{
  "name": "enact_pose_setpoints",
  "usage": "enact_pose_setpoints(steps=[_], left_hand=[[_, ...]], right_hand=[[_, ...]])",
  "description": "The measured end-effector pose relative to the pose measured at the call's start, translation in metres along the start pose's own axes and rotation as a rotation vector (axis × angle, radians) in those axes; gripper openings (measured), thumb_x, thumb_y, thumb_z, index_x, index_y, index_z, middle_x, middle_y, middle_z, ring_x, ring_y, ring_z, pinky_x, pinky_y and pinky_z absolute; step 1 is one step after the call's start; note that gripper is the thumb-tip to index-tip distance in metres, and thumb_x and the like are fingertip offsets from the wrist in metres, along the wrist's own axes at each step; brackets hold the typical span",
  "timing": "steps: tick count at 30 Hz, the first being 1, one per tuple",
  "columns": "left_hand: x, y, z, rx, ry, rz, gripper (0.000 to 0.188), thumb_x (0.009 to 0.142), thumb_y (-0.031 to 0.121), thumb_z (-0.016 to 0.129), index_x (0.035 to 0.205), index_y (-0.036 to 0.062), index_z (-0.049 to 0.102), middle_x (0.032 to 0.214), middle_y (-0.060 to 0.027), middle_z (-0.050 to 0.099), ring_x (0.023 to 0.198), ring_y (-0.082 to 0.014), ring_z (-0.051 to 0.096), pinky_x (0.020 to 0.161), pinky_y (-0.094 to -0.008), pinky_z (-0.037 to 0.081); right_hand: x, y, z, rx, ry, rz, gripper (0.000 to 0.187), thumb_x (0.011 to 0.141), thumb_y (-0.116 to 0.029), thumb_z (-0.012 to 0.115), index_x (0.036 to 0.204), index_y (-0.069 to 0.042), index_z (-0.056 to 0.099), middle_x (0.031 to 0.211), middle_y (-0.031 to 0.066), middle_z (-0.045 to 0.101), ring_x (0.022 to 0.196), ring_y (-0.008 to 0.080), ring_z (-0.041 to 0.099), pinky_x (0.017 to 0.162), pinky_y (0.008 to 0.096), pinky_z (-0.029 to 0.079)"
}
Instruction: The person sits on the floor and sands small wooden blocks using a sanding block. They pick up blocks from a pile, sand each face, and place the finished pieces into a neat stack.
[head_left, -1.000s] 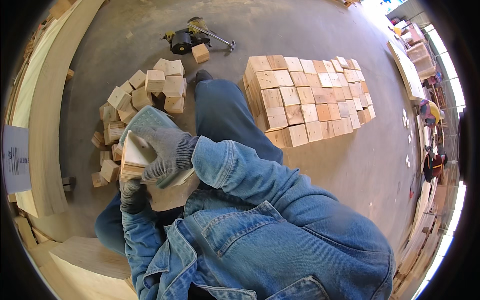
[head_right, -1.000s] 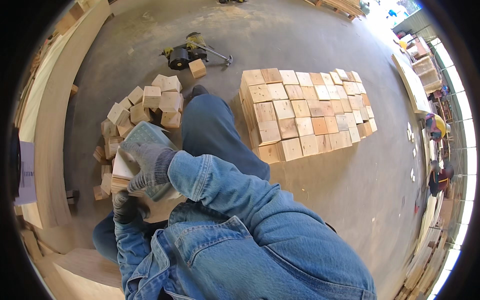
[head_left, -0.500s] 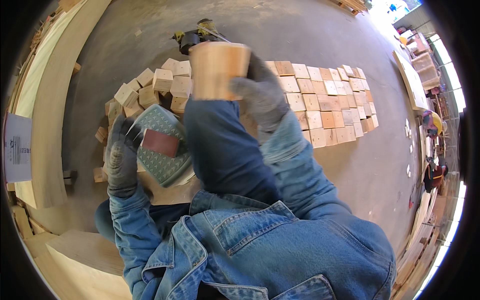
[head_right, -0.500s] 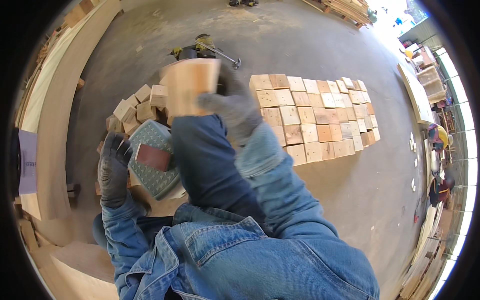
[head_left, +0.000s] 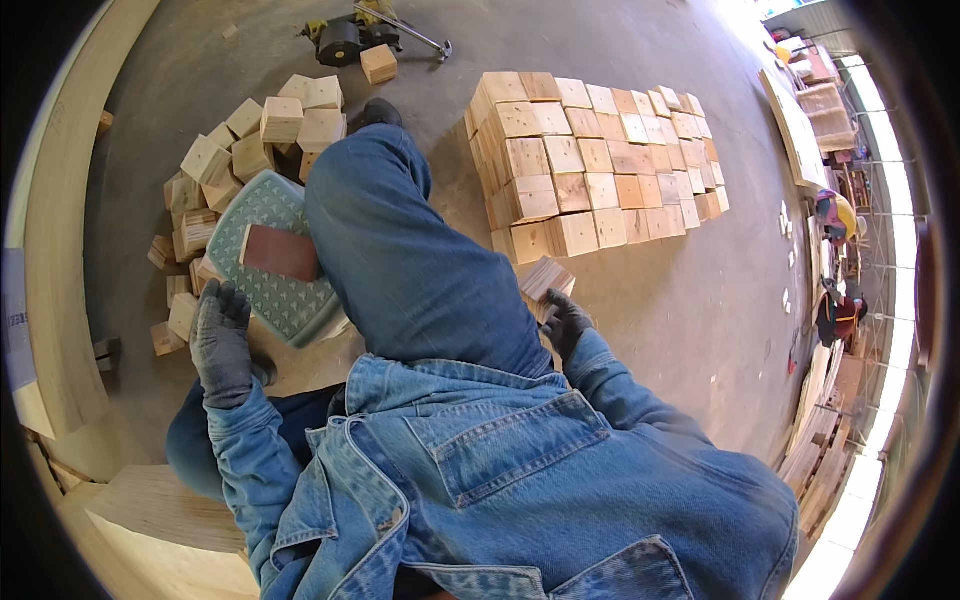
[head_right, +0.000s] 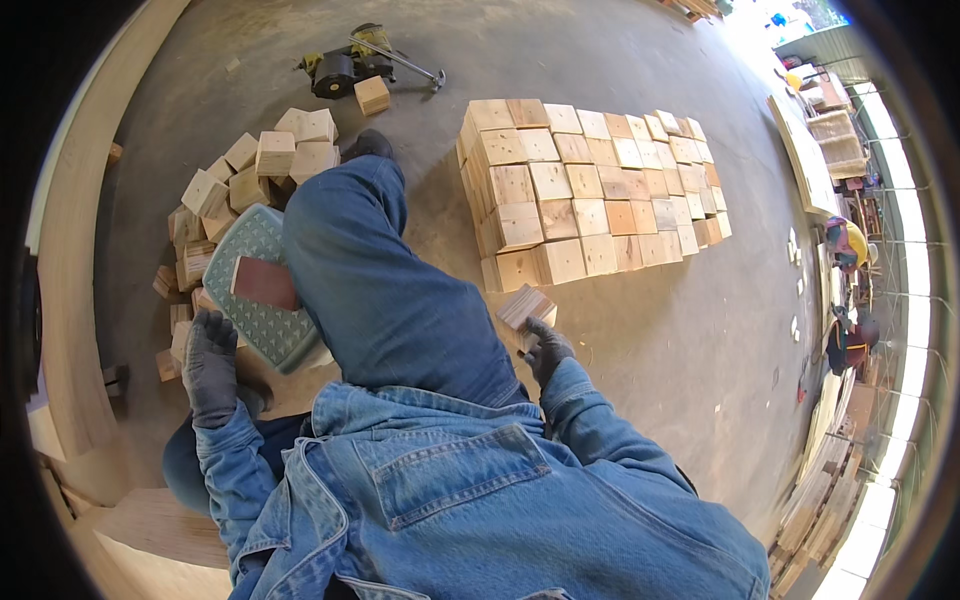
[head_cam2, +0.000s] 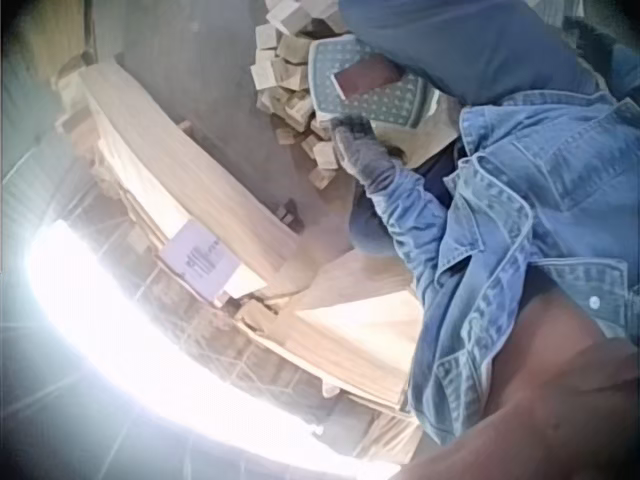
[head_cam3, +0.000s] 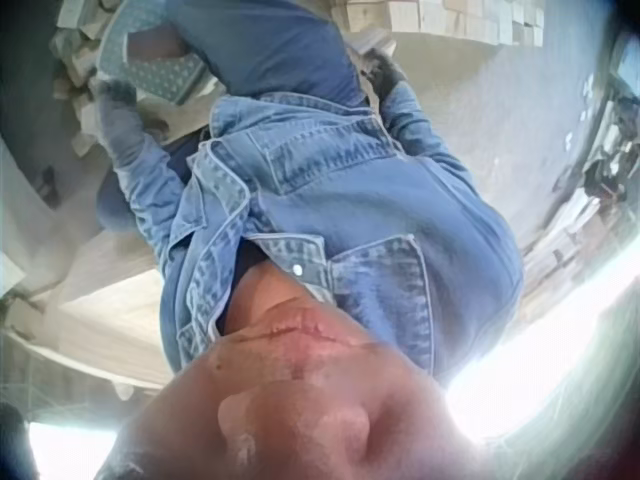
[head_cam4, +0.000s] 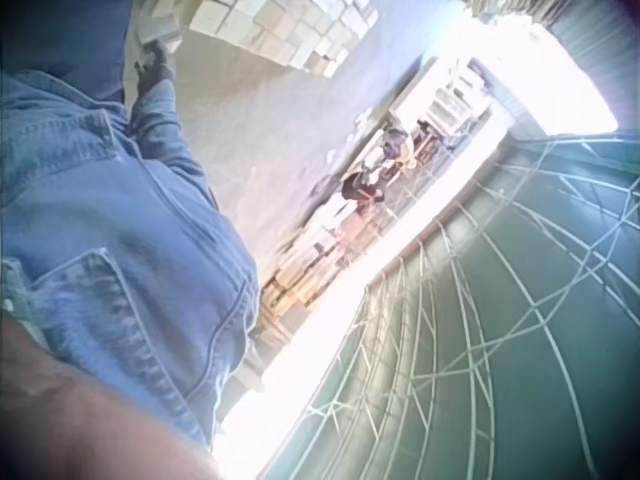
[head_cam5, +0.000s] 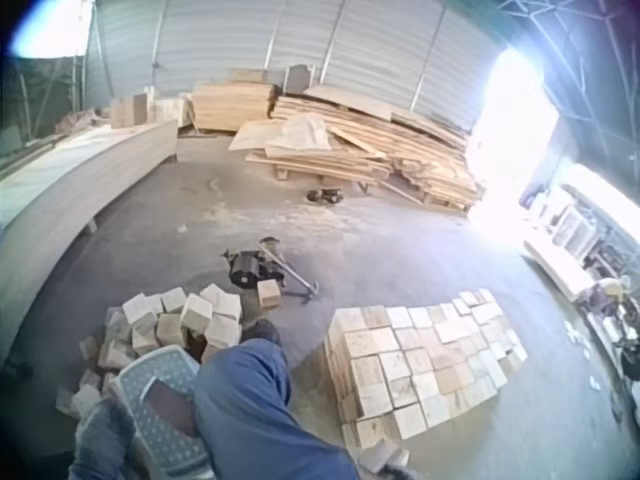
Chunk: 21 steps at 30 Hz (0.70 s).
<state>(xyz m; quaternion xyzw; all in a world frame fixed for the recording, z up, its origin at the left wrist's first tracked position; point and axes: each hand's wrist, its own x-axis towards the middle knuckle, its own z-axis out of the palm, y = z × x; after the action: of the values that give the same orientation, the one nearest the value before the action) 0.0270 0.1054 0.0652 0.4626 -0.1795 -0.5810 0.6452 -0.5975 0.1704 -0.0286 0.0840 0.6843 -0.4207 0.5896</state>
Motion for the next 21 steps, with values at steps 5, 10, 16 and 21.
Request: enact_pose_setpoints(steps=[5, 10, 16, 21], left_hand=[[-0.001, 0.0, 0.01, 0.086, 0.051, 0.01, 0.041, 0.108, 0.019, 0.058, 0.144, 0.0022, 0.059, 0.127, -0.0127, 0.07, 0.112, -0.0251, 0.069, 0.101, -0.0397, 0.056], [-0.003, -0.005, 0.012, 0.138, 0.139, 0.003, 0.039, 0.107, 0.019, 0.059, 0.143, 0.0024, 0.061, 0.124, -0.0123, 0.071, 0.108, -0.0252, 0.071, 0.098, -0.0396, 0.058], [0.0, -0.014, 0.012, 0.208, 0.202, -0.043, 0.038, 0.106, 0.019, 0.062, 0.14, 0.0031, 0.063, 0.122, -0.0119, 0.072, 0.107, -0.0264, 0.071, 0.097, -0.0397, 0.059], [0.001, -0.018, 0.011, 0.241, 0.224, -0.08, 0.039, 0.104, 0.018, 0.063, 0.14, 0.0031, 0.062, 0.122, -0.0124, 0.071, 0.108, -0.0267, 0.071, 0.098, -0.0396, 0.058]], right_hand=[[0.009, 0.011, 0.0, -0.049, 0.058, 0.028, 0.087, 0.084, -0.042, 0.085, 0.148, 0.0, 0.045, 0.144, 0.0204, 0.059, 0.129, 0.0375, 0.058, 0.112, 0.0484, 0.044], [0.027, 0.005, 0.019, 0.06, 0.056, 0.069, 0.083, 0.085, -0.038, 0.087, 0.149, -0.003, 0.047, 0.147, 0.0205, 0.056, 0.125, 0.0392, 0.061, 0.101, 0.0517, 0.053], [0.066, 0.024, 0.01, 0.385, -0.206, 0.198, 0.088, 0.088, -0.043, 0.083, 0.157, -0.008, 0.039, 0.159, 0.0208, 0.043, 0.143, 0.042, 0.044, 0.115, 0.0576, 0.04], [0.07, 0.037, 0.003, 0.49, -0.222, 0.247, 0.103, 0.084, -0.048, 0.084, 0.157, 0.0, 0.03, 0.16, 0.0256, 0.039, 0.146, 0.0476, 0.04, 0.121, 0.0638, 0.032]])
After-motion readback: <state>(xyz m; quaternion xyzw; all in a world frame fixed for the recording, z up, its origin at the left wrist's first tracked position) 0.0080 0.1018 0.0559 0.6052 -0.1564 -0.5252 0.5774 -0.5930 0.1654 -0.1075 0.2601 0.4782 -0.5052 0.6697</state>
